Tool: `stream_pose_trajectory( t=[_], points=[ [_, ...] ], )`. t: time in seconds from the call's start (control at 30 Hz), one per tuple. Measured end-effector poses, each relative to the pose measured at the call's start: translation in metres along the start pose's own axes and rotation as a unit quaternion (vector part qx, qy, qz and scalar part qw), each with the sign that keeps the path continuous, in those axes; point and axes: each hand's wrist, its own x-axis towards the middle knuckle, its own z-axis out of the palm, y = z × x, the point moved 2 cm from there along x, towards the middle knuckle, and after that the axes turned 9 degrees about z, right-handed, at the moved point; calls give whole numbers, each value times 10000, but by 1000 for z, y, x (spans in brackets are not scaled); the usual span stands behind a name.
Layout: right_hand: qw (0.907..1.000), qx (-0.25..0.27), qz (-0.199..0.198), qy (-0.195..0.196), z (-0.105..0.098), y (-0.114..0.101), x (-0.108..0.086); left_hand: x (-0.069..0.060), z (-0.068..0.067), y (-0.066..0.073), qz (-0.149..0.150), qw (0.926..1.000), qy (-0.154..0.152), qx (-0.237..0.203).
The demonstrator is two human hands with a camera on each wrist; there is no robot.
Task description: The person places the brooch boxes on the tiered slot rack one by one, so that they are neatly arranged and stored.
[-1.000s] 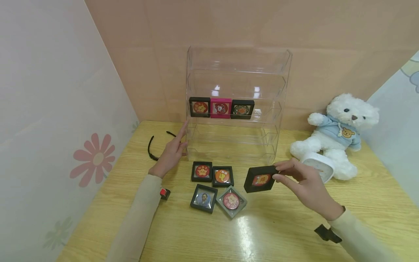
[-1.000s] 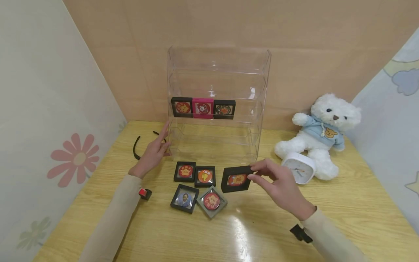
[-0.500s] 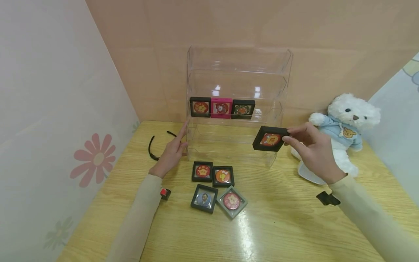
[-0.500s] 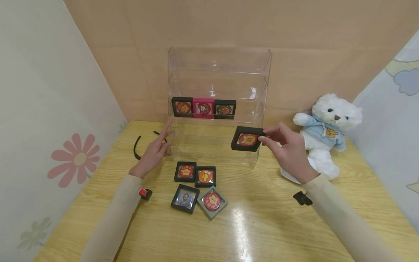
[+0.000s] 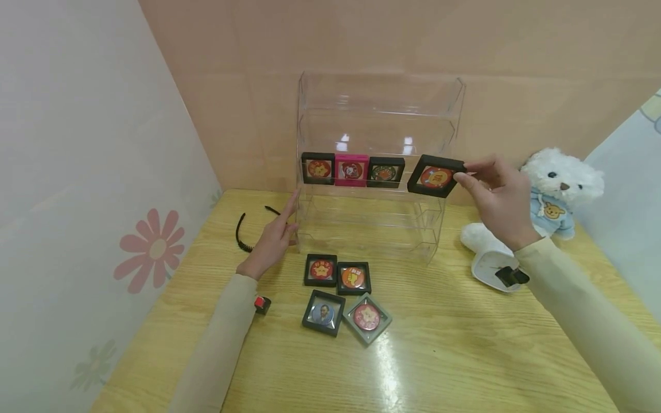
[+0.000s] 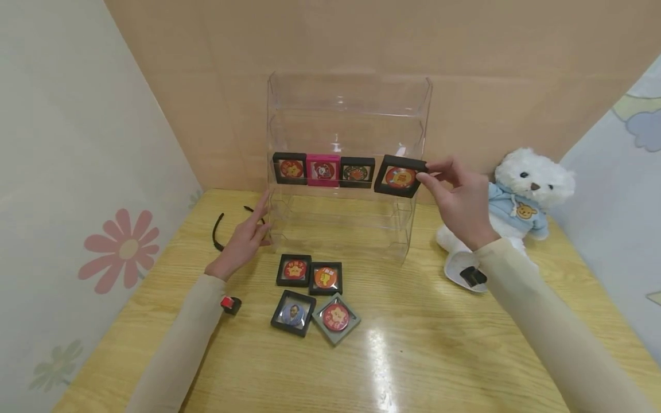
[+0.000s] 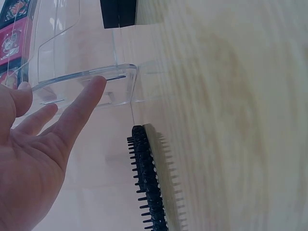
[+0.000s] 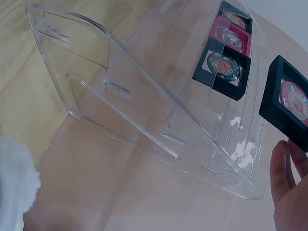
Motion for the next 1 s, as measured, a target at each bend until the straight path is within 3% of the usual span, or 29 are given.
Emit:
stream_pose_trajectory(
  t=[0.4,0.77,1.0],
  points=[
    [9966,171,495,632,10,15,27,1,0,-1,112,9999,2,55],
    [9970,21,478,611,18,-1,35,1,1,-3,-40,9999,41,-152],
    [9972,-195,387,603,23,25,45,0,1,-1,12,9999,31,-122]
  ],
)
